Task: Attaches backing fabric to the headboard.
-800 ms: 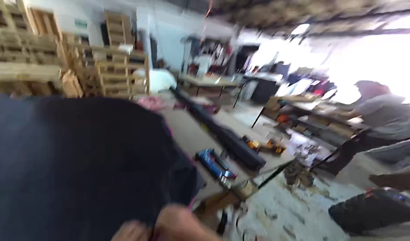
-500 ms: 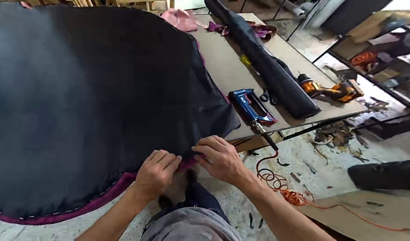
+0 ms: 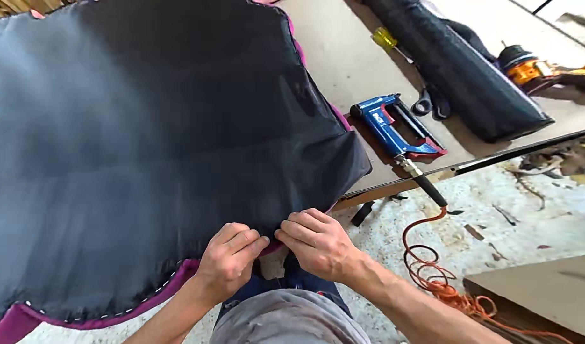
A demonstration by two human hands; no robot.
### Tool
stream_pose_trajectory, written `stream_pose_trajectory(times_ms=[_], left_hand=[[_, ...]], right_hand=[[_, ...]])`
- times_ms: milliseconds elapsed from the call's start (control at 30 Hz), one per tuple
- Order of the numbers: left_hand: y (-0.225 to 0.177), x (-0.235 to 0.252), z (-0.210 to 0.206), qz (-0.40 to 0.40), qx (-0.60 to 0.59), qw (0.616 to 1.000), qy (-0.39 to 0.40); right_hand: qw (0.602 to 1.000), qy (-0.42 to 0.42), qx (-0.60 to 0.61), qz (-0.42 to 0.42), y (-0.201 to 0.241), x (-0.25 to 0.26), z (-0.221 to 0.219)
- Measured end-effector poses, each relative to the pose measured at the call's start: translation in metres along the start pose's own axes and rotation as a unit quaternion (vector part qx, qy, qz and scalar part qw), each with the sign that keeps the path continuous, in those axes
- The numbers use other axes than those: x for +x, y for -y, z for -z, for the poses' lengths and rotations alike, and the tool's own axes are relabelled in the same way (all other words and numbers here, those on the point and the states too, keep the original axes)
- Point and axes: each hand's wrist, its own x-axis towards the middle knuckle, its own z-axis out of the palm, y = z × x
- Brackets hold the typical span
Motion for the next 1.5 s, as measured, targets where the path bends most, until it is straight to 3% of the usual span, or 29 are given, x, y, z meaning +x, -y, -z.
stream_pose_trajectory(times_ms=[267, 467, 567, 700, 867, 967, 1033, 1133, 1200, 1333, 1400, 1500], left_hand=[[0.002, 0.008, 0.003, -0.010, -0.035, 0.998, 0.055], [0.002, 0.022, 0.017, -0.077, 0.033, 0.985, 0.154], [0.008, 0.029, 0.027, -0.107, 0.063, 0.974, 0.187], [0.021, 0.049, 0.037, -0.153, 0.005, 0.949, 0.274], [0.028, 0.094, 0.045, -0.183, -0.029, 0.877, 0.443], [0.026, 0.101, 0.042, -0.190, -0.019, 0.873, 0.449], [0.026, 0.098, 0.041, -0.194, -0.014, 0.882, 0.430], [0.022, 0.099, 0.042, -0.188, -0.001, 0.884, 0.429], [0.019, 0.103, 0.045, -0.188, 0.015, 0.879, 0.438], [0.018, 0.108, 0.044, -0.222, 0.017, 0.868, 0.444], [0.022, 0.106, 0.040, -0.244, 0.006, 0.871, 0.427], [0.027, 0.106, 0.037, -0.274, -0.020, 0.869, 0.412]], right_hand=[[0.997, 0.073, -0.014, 0.030, 0.004, 0.010, 0.012], [0.978, 0.193, -0.048, -0.059, 0.022, 0.013, 0.025], [0.968, 0.177, -0.111, -0.140, 0.045, 0.000, 0.023], [0.949, 0.120, -0.166, -0.239, 0.072, -0.011, 0.008], [0.951, 0.082, -0.108, -0.278, 0.074, -0.011, 0.021], [0.915, 0.009, -0.167, -0.366, 0.002, -0.007, 0.085], [0.867, 0.049, -0.218, -0.445, -0.083, -0.009, 0.108], [0.791, 0.132, -0.202, -0.562, -0.194, -0.032, 0.087], [0.762, 0.165, -0.208, -0.591, -0.232, -0.037, 0.070], [0.748, 0.199, -0.189, -0.605, -0.265, -0.025, 0.072], [0.722, 0.207, -0.182, -0.635, -0.268, -0.013, 0.089], [0.690, 0.199, -0.194, -0.668, -0.203, 0.014, 0.140]])
